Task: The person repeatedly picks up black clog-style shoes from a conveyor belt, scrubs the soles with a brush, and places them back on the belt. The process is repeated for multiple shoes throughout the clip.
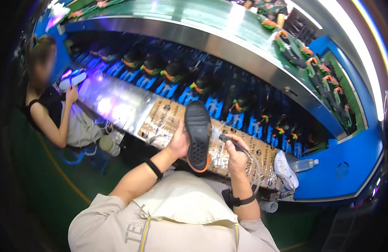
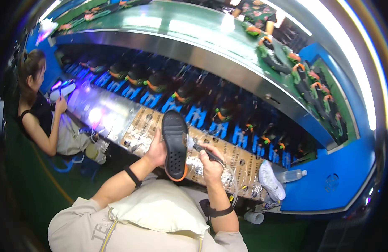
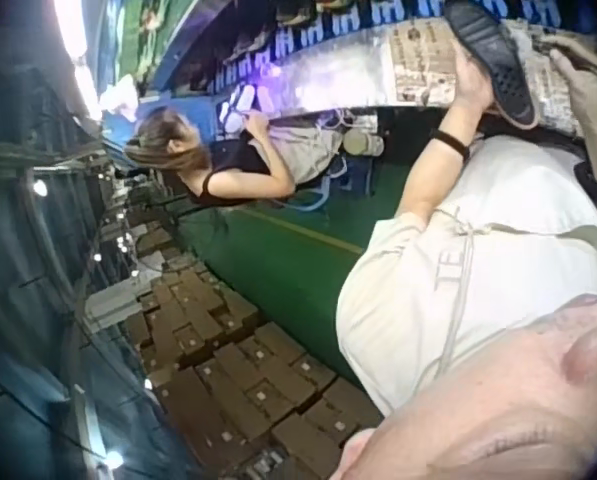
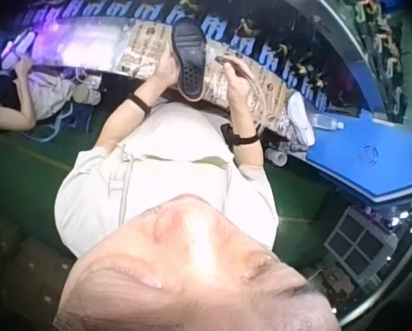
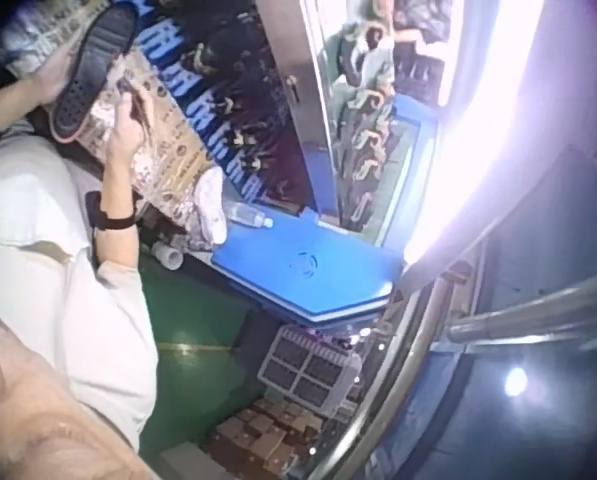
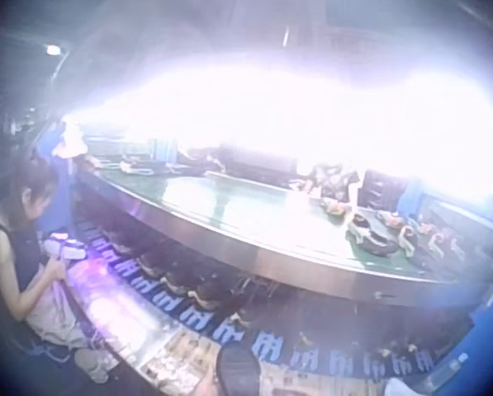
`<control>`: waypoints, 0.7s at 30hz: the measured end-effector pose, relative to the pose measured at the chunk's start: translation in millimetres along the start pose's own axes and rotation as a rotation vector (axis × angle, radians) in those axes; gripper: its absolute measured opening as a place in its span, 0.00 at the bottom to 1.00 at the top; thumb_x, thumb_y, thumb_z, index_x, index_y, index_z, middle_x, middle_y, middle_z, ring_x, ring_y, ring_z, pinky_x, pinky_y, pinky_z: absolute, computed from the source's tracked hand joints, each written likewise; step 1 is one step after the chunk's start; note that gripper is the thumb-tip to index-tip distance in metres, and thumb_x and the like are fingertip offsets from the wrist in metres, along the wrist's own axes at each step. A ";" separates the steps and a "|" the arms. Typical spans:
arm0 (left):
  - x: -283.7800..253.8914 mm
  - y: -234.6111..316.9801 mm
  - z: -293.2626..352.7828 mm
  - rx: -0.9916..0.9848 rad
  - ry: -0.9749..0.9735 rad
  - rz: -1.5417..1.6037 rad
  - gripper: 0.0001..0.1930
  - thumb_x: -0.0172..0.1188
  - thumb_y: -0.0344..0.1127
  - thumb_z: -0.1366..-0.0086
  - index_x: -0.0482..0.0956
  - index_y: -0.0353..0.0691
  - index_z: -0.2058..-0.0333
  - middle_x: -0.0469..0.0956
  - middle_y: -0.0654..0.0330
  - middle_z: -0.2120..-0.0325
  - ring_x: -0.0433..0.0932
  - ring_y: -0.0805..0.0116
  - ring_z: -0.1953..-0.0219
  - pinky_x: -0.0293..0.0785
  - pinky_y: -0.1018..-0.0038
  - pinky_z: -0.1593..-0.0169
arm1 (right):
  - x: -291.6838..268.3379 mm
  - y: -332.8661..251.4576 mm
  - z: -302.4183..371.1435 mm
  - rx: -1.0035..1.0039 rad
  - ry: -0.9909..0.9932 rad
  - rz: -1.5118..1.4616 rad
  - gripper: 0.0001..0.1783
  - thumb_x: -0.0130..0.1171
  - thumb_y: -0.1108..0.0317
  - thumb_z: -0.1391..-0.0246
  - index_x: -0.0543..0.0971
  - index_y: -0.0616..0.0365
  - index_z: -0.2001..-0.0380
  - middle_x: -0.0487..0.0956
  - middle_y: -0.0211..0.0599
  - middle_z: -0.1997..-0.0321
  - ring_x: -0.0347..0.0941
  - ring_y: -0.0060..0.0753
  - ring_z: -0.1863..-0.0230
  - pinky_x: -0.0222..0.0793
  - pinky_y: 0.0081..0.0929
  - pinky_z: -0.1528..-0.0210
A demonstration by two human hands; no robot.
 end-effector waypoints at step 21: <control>20.4 -11.7 17.7 -0.017 0.069 -0.076 0.45 0.32 0.71 0.19 0.63 0.38 0.24 0.69 0.53 0.26 0.68 0.56 0.25 0.59 0.57 0.21 | 58.1 4.5 -34.7 -0.047 0.043 0.123 0.12 0.67 0.73 0.35 0.87 0.63 0.50 0.85 0.25 0.62 0.75 0.12 0.63 0.71 0.18 0.58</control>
Point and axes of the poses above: each hand's wrist, its own z-axis away from the middle knuckle, its own x-axis out of the palm, y = z × x, the point moved 4 cm from there along -z, towards the middle knuckle
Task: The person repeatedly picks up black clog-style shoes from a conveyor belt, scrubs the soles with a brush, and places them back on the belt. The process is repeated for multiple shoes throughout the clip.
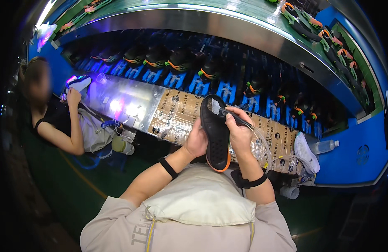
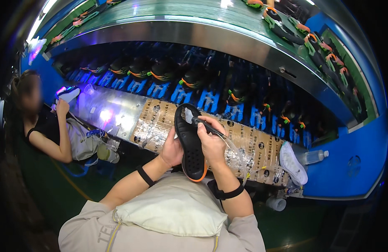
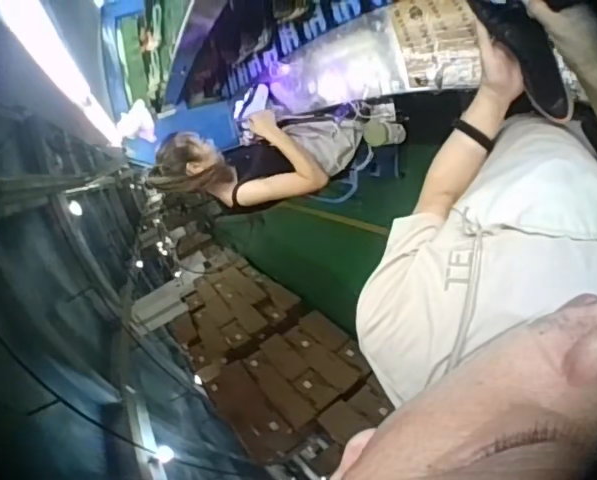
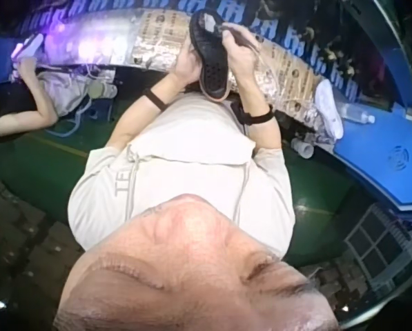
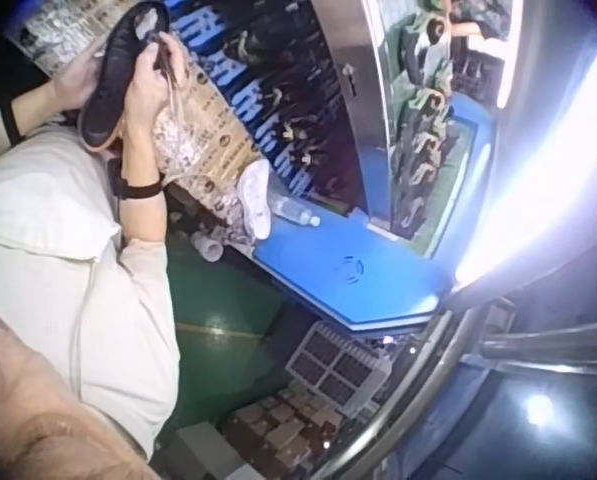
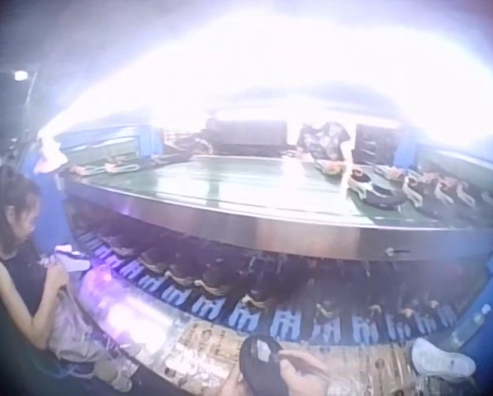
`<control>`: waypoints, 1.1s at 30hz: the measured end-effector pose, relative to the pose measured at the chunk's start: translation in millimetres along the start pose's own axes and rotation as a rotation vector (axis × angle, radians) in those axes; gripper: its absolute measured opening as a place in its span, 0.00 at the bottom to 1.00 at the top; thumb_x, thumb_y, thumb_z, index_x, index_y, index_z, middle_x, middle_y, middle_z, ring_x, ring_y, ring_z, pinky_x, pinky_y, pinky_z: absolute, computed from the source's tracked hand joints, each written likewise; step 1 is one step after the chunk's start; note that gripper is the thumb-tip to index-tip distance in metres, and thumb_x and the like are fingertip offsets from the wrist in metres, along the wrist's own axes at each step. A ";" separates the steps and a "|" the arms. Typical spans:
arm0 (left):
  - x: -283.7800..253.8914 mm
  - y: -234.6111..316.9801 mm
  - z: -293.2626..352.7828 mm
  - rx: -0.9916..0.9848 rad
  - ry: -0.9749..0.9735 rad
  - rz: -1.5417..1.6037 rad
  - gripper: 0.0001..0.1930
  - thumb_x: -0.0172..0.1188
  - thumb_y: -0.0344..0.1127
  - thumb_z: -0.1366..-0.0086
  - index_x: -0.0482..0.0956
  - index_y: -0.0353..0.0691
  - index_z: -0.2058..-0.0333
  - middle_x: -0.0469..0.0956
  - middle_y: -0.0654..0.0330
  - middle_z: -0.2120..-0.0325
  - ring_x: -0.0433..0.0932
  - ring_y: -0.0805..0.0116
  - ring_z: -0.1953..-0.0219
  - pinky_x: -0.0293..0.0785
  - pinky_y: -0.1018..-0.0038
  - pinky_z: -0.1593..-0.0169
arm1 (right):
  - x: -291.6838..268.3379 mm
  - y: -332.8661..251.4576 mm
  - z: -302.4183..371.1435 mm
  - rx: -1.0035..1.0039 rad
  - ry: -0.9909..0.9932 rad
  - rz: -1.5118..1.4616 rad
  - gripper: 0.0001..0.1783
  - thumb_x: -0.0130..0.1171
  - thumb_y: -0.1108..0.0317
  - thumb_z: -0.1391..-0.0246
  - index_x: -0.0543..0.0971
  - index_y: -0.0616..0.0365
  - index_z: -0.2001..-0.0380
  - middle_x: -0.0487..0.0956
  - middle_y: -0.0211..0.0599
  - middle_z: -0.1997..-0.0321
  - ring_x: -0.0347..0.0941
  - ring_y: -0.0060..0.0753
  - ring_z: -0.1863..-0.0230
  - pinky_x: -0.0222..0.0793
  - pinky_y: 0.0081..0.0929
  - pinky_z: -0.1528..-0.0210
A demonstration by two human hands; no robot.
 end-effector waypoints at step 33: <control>-30.2 16.0 -3.5 0.107 -0.066 -0.024 0.44 0.35 0.75 0.22 0.70 0.44 0.28 0.75 0.53 0.32 0.75 0.55 0.31 0.70 0.55 0.26 | 2.0 -44.6 10.4 -0.284 -0.585 0.401 0.13 0.71 0.74 0.42 0.90 0.60 0.53 0.88 0.42 0.58 0.83 0.36 0.57 0.77 0.31 0.50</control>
Point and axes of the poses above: each hand's wrist, its own z-axis away from the middle knuckle, its own x-axis out of the palm, y = z × x, the point moved 4 cm from there along -z, towards the middle knuckle
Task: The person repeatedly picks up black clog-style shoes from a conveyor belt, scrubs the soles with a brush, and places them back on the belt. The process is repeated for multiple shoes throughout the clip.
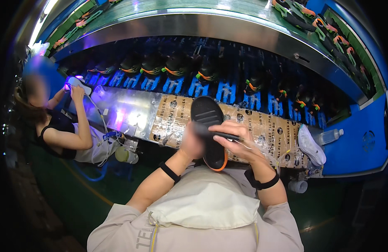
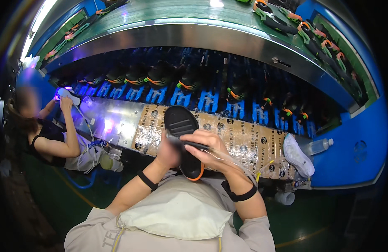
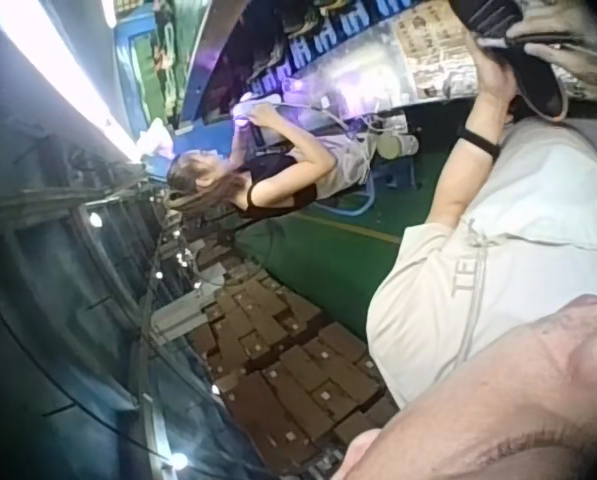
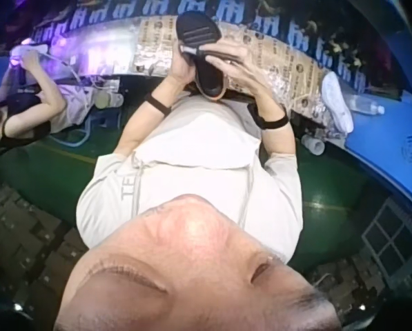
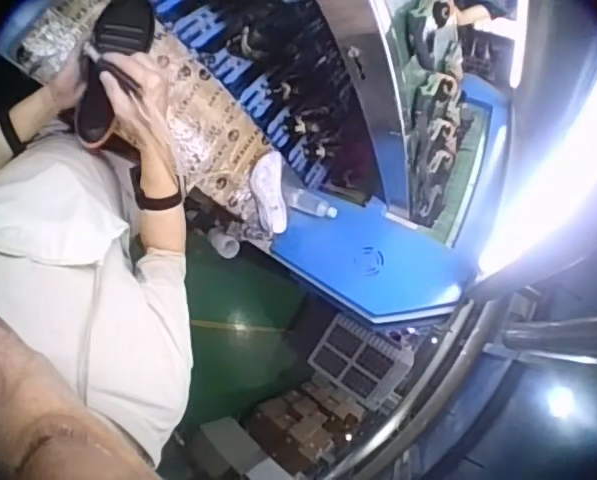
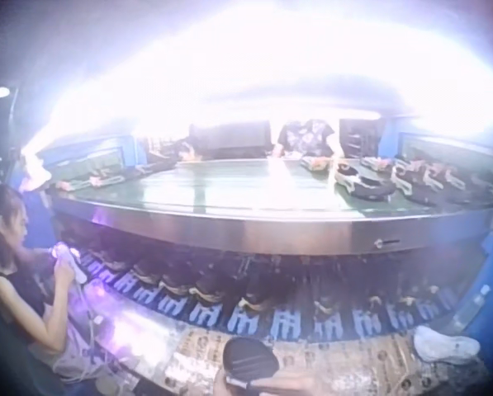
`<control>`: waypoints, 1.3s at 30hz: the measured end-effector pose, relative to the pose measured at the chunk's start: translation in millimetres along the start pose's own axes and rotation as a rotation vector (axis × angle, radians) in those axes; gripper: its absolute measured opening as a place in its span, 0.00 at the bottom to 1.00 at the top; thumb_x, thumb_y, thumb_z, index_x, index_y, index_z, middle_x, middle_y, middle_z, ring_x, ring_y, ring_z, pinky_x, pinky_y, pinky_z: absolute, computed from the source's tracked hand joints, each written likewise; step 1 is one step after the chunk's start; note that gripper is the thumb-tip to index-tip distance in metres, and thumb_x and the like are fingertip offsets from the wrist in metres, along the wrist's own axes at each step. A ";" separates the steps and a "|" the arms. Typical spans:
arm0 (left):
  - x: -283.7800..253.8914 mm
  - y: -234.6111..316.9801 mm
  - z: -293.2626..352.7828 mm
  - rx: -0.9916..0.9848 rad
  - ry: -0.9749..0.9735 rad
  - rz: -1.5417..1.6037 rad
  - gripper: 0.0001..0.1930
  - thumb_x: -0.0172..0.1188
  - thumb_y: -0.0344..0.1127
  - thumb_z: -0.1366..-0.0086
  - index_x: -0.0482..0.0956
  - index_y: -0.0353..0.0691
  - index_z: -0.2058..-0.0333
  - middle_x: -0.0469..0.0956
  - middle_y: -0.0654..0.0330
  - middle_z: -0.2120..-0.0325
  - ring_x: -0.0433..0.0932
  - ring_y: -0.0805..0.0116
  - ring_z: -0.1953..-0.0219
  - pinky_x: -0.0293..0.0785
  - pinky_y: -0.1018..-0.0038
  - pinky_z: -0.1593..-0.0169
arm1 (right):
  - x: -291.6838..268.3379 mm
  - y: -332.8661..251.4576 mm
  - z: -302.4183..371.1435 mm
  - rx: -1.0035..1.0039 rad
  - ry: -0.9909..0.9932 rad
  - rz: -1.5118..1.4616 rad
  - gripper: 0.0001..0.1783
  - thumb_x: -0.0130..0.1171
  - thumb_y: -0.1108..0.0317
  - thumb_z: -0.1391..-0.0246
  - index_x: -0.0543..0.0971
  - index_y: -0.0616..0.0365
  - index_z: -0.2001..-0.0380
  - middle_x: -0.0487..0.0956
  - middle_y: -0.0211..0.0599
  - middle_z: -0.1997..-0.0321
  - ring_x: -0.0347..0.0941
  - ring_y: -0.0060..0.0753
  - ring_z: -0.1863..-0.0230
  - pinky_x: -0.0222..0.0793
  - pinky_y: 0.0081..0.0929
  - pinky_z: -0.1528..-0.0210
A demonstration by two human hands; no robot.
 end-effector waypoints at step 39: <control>67.8 128.7 -73.9 0.056 -0.236 -0.418 0.46 0.43 0.73 0.22 0.70 0.33 0.29 0.79 0.44 0.37 0.80 0.51 0.36 0.75 0.55 0.29 | -2.2 -41.3 -20.3 -0.063 -0.239 0.201 0.15 0.73 0.70 0.42 0.89 0.56 0.51 0.86 0.44 0.61 0.83 0.51 0.61 0.78 0.40 0.56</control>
Point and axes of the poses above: each hand's wrist, its own z-axis away from the middle knuckle, its own x-axis out of the palm, y = z × x, the point moved 4 cm from there along -z, towards the middle knuckle
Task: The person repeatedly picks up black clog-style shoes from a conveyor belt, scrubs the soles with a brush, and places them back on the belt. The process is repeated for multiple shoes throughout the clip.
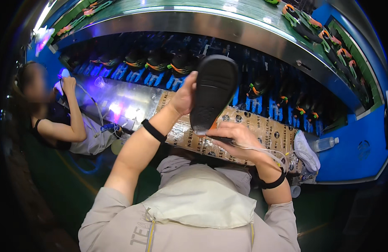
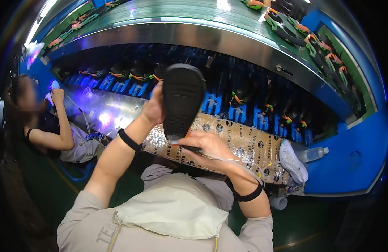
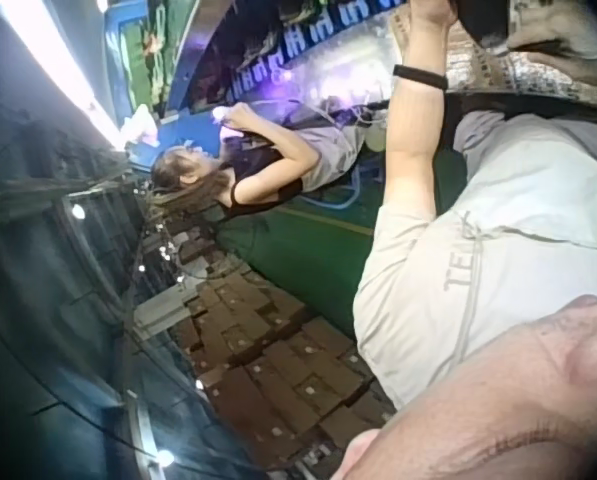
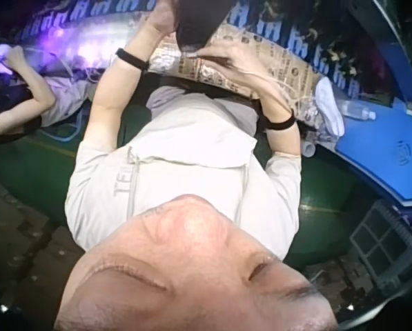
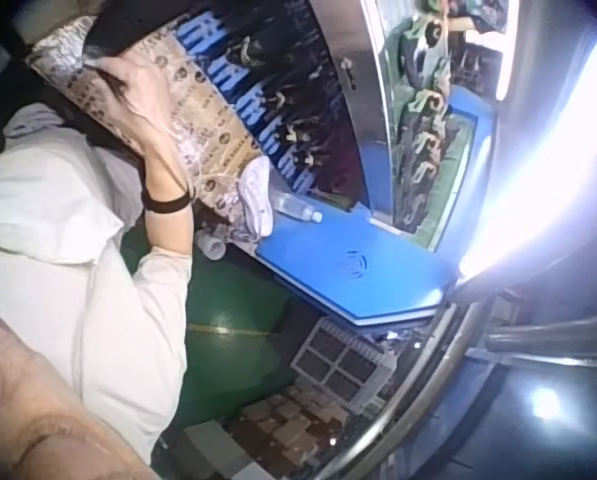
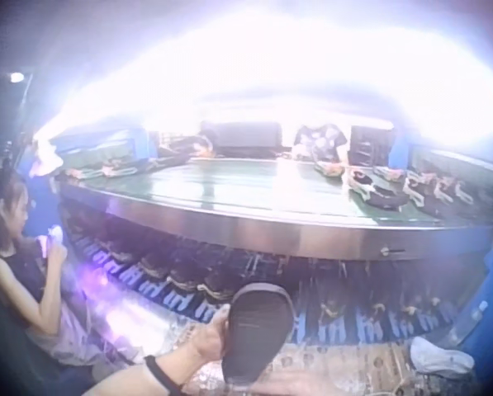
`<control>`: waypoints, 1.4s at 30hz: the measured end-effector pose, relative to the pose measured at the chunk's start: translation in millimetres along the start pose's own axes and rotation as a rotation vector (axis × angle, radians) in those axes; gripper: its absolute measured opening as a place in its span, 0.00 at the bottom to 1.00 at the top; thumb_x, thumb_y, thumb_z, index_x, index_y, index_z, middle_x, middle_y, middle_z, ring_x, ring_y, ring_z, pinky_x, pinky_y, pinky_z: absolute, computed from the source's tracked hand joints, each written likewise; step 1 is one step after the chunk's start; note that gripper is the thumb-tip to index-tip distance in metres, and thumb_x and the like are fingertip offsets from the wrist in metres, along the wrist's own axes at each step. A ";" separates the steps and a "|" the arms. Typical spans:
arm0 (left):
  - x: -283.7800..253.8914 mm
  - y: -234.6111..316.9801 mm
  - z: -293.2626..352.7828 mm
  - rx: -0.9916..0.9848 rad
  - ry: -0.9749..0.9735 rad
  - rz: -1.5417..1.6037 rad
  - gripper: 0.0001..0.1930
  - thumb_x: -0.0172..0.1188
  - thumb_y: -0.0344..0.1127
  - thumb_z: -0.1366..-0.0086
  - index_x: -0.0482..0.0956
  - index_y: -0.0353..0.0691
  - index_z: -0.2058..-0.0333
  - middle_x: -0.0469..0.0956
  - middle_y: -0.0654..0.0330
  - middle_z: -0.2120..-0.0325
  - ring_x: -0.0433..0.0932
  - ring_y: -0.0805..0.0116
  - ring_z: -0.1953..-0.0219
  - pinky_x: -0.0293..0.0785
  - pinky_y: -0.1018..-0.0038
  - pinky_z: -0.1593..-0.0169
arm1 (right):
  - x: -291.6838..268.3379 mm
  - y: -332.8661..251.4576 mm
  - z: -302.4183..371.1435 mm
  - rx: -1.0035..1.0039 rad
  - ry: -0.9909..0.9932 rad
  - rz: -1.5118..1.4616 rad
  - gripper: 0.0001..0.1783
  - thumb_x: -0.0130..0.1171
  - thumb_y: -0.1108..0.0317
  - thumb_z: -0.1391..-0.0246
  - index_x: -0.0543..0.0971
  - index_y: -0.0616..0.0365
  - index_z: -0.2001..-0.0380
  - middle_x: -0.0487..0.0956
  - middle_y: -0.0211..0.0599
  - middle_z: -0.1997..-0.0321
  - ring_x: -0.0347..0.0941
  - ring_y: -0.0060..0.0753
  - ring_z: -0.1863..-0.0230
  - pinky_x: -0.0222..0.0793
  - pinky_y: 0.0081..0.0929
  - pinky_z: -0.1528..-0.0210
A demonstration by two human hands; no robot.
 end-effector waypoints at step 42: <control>-6.9 -138.2 137.5 -0.366 0.182 0.763 0.41 0.42 0.60 0.26 0.66 0.33 0.26 0.72 0.29 0.34 0.75 0.29 0.34 0.69 0.40 0.27 | 37.2 98.8 5.6 0.528 0.736 -0.493 0.11 0.69 0.67 0.39 0.88 0.62 0.57 0.84 0.28 0.68 0.76 0.18 0.68 0.72 0.23 0.63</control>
Point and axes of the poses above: each hand's wrist, its own z-axis away from the middle knuckle, its own x-axis out of the palm, y = z × x, the point moved 4 cm from there along -z, towards the middle knuckle
